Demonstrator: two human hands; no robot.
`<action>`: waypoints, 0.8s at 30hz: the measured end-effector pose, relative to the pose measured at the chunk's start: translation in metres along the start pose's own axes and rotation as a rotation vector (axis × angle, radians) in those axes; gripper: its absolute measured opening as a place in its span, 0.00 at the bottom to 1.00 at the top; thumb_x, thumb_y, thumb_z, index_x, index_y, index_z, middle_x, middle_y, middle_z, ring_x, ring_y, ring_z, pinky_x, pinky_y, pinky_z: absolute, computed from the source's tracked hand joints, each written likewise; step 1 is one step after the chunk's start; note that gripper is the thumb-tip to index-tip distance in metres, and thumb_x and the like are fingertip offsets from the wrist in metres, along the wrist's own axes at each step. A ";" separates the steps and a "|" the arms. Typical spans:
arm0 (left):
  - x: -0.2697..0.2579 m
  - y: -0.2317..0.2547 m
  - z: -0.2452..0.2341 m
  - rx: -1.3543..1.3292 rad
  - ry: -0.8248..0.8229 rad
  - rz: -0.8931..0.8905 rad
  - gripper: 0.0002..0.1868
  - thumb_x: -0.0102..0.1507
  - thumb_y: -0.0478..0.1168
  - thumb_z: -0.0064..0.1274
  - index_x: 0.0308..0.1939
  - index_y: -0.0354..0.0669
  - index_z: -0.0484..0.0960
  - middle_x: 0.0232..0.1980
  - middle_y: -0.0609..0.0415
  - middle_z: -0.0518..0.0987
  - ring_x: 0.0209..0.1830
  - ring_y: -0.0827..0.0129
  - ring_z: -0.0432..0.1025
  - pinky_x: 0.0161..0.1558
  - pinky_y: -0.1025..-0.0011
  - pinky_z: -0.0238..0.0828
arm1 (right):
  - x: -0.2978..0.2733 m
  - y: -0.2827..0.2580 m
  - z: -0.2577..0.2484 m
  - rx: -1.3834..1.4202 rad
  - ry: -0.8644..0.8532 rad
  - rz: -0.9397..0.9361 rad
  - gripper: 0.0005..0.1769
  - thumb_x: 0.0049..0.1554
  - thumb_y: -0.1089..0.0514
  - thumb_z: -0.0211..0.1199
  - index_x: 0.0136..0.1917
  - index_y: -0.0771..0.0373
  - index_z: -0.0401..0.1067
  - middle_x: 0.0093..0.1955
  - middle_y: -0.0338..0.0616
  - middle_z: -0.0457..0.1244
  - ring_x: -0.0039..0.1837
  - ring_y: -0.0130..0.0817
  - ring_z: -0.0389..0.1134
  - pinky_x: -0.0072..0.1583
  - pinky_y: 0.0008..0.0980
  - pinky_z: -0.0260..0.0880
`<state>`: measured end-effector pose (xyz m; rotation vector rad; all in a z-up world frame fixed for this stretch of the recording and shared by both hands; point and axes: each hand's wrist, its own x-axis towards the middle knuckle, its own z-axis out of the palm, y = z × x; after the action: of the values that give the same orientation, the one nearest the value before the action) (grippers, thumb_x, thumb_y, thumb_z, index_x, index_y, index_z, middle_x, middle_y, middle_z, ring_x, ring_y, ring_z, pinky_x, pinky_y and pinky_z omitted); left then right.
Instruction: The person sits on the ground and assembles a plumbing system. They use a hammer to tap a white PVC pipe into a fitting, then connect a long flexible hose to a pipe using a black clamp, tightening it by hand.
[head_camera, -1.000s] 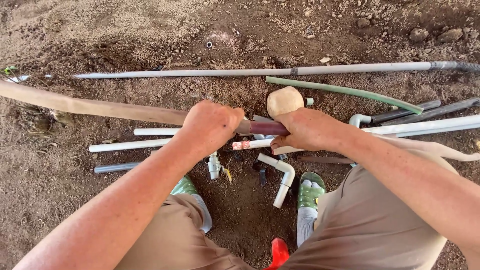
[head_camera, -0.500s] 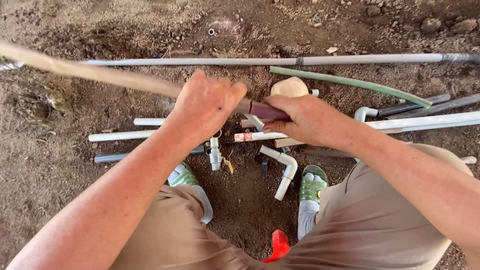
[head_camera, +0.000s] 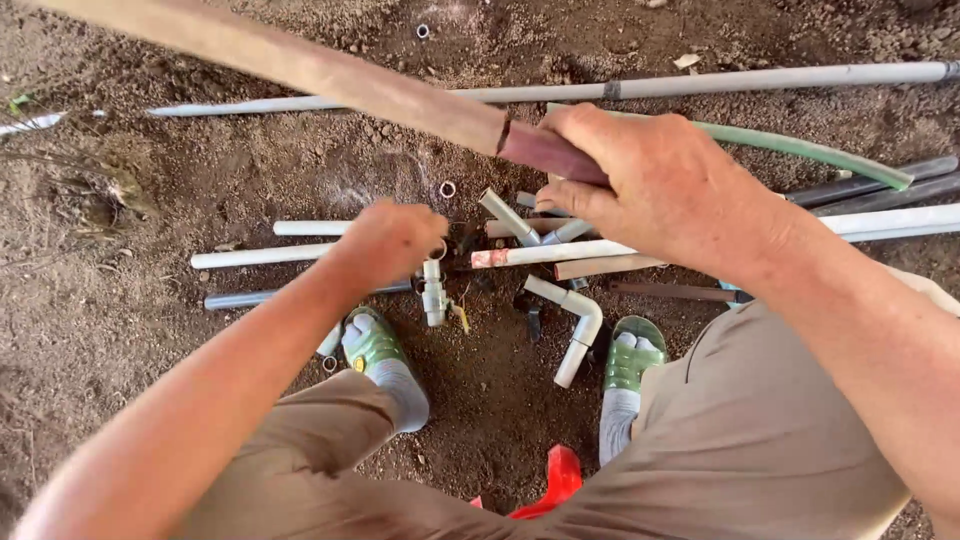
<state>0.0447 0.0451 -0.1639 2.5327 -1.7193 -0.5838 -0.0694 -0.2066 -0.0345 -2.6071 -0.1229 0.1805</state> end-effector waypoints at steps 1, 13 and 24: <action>0.007 -0.017 0.021 0.003 -0.004 0.003 0.22 0.66 0.28 0.32 0.16 0.43 0.64 0.16 0.61 0.61 0.15 0.76 0.53 0.37 0.68 0.70 | 0.001 -0.003 -0.002 0.004 0.003 0.003 0.19 0.53 0.49 0.62 0.53 0.59 0.63 0.34 0.44 0.65 0.37 0.43 0.68 0.41 0.42 0.64; 0.065 -0.037 0.179 -0.245 -0.194 -0.518 0.14 0.69 0.36 0.31 0.51 0.50 0.73 0.45 0.41 0.69 0.38 0.51 0.67 0.38 0.60 0.71 | 0.020 -0.006 -0.013 0.078 -0.157 0.051 0.23 0.50 0.49 0.64 0.57 0.53 0.63 0.44 0.42 0.64 0.38 0.44 0.70 0.36 0.41 0.66; 0.108 -0.051 0.198 -0.249 -0.428 -0.405 0.18 0.61 0.54 0.32 0.42 0.51 0.73 0.46 0.48 0.62 0.49 0.51 0.59 0.47 0.56 0.58 | 0.016 0.008 -0.005 0.180 -0.140 -0.014 0.24 0.49 0.47 0.66 0.55 0.52 0.63 0.34 0.34 0.66 0.33 0.34 0.68 0.35 0.35 0.66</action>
<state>0.0615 0.0044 -0.3910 2.7125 -1.1020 -1.3520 -0.0520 -0.2137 -0.0355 -2.4125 -0.1659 0.3525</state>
